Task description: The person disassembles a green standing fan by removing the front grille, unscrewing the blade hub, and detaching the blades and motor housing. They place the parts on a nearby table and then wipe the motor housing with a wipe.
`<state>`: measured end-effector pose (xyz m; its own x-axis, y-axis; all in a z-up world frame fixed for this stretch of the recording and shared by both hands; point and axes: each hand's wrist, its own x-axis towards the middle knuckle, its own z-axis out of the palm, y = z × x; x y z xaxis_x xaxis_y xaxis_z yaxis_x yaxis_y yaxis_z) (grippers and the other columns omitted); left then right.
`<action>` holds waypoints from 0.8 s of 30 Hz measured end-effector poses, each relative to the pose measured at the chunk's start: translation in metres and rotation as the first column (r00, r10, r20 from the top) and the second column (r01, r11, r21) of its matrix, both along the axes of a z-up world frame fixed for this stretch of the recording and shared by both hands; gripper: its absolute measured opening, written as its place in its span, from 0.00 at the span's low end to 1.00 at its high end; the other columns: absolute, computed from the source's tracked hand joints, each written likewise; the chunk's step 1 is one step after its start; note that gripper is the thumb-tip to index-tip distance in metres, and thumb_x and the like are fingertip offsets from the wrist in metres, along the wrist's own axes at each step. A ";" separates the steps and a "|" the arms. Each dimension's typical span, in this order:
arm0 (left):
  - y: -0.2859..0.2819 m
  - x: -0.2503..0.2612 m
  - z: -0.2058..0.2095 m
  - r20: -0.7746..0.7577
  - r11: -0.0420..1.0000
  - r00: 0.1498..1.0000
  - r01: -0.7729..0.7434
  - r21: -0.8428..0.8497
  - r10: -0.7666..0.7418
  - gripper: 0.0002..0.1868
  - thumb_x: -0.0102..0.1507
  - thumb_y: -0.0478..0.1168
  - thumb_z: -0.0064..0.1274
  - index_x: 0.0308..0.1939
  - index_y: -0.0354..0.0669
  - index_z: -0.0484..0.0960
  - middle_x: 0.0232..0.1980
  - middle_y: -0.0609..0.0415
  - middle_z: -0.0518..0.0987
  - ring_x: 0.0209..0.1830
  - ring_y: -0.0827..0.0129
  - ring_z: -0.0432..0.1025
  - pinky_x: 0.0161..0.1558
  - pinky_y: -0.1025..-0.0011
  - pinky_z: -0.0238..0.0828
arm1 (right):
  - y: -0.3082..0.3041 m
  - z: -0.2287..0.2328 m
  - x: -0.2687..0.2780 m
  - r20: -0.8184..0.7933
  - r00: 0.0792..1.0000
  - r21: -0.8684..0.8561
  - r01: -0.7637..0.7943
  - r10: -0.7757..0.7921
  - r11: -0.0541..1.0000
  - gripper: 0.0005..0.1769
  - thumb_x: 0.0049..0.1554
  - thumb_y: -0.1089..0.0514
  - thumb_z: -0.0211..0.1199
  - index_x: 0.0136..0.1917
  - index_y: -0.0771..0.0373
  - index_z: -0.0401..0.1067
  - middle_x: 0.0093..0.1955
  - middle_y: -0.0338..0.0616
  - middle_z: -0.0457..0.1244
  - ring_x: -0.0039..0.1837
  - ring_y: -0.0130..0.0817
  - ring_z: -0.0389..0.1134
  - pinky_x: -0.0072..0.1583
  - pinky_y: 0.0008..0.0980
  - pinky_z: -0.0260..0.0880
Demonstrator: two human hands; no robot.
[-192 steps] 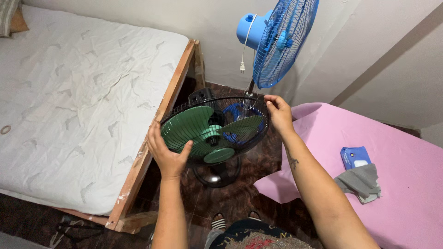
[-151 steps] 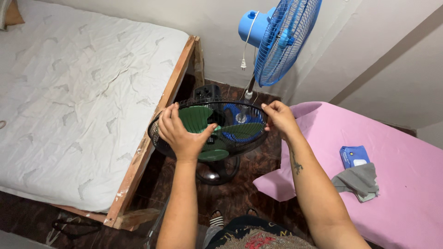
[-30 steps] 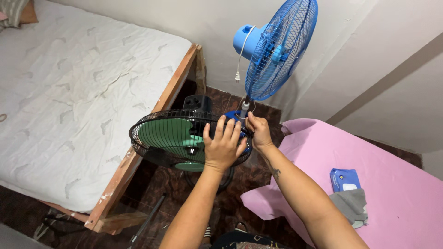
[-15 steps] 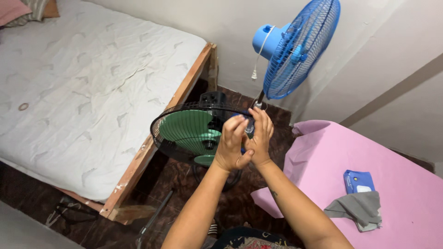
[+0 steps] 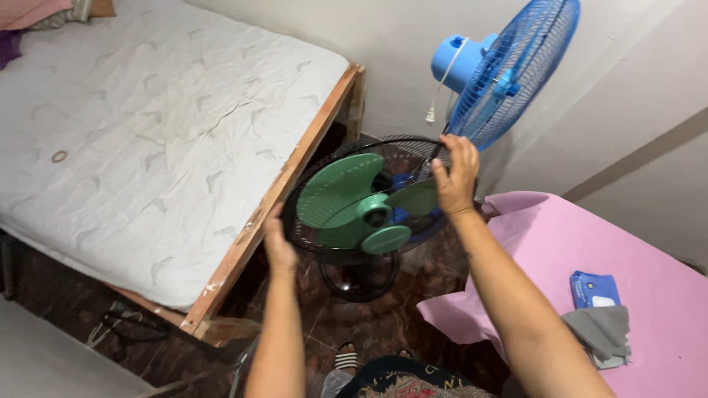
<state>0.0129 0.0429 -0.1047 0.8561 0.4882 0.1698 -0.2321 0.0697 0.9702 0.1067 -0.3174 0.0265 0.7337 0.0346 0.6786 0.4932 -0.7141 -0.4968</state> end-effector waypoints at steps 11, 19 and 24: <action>-0.061 -0.034 0.027 0.008 0.983 1.000 0.003 0.185 -0.005 0.26 0.71 0.38 0.43 0.74 0.36 0.64 0.76 0.46 0.66 0.78 0.59 0.59 0.76 0.64 0.50 | 0.001 0.021 0.021 -0.044 0.999 0.016 0.014 -0.013 1.000 0.26 0.68 0.54 0.54 0.77 0.61 0.63 0.77 0.57 0.56 0.79 0.58 0.53 0.78 0.50 0.48; -0.074 -0.036 0.049 -0.042 0.999 0.999 0.031 0.036 -0.029 0.33 0.71 0.39 0.44 0.78 0.35 0.51 0.78 0.44 0.63 0.79 0.58 0.55 0.75 0.62 0.49 | 0.126 0.058 -0.089 0.028 0.920 -0.466 -0.334 0.391 0.819 0.30 0.61 0.44 0.60 0.75 0.50 0.66 0.81 0.43 0.54 0.84 0.47 0.45 0.81 0.54 0.31; -0.070 -0.035 0.042 0.005 0.998 0.998 0.061 0.027 -0.061 0.28 0.70 0.40 0.48 0.73 0.36 0.61 0.75 0.46 0.67 0.76 0.60 0.61 0.73 0.63 0.55 | 0.147 0.049 -0.086 0.035 0.933 -0.736 -0.218 0.357 0.641 0.31 0.65 0.41 0.54 0.78 0.49 0.64 0.83 0.39 0.52 0.86 0.41 0.43 0.82 0.52 0.24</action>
